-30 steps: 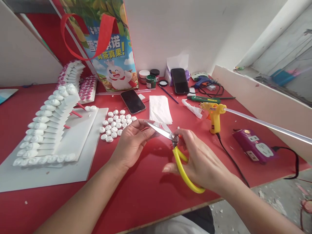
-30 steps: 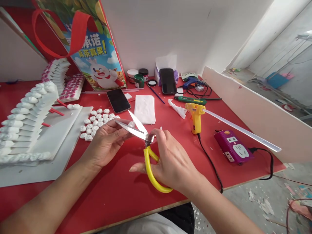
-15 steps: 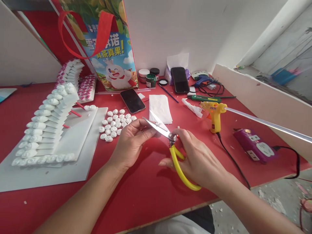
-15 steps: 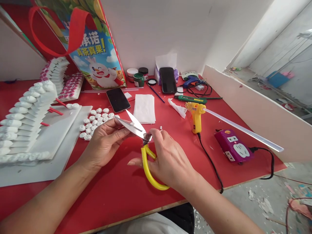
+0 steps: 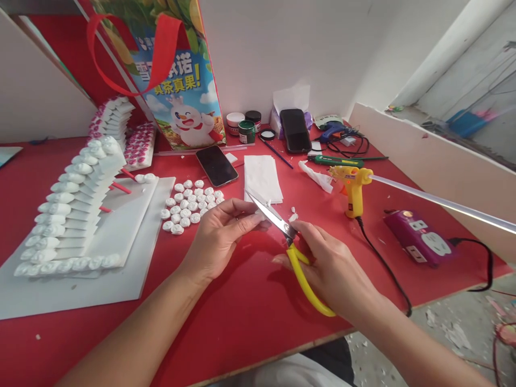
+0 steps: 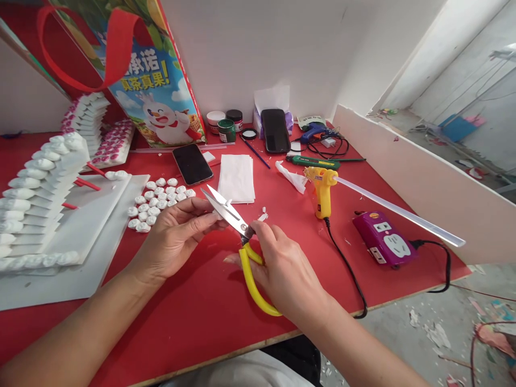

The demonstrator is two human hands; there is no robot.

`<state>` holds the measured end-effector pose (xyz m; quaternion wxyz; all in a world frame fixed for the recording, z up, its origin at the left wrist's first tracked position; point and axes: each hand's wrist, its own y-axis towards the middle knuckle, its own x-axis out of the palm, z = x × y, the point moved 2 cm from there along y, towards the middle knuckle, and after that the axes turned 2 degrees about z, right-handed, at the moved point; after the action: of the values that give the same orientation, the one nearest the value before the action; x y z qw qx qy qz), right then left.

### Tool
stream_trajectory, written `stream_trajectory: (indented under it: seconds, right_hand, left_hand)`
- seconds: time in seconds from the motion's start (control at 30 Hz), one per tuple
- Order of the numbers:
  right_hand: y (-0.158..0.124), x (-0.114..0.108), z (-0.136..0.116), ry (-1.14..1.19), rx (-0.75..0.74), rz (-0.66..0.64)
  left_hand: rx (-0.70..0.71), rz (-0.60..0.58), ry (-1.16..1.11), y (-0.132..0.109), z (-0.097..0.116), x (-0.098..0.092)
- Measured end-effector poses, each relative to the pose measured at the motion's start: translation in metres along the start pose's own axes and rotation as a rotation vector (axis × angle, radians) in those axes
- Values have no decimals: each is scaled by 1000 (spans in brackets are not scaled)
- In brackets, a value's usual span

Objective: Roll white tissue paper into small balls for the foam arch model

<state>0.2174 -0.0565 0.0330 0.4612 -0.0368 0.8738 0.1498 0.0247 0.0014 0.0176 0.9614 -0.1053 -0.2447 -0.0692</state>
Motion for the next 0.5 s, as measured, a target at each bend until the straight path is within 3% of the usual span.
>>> stream_trajectory:
  seconds: [0.13,0.2,0.33,0.5]
  right_hand:
    - [-2,-8,14,242,286,-18]
    - [2,-19,20,232,376,3]
    - [21,-36,21,-181,473,-117]
    - [46,-28,9,-577,470,-267]
  left_hand:
    - [-63,-61,-46,0,1,-1]
    - [-101,-74,-96,2,1,-3]
    - [-151,-74,-160,6,1,-8]
    - [-48,-59,-45,7,5,-10]
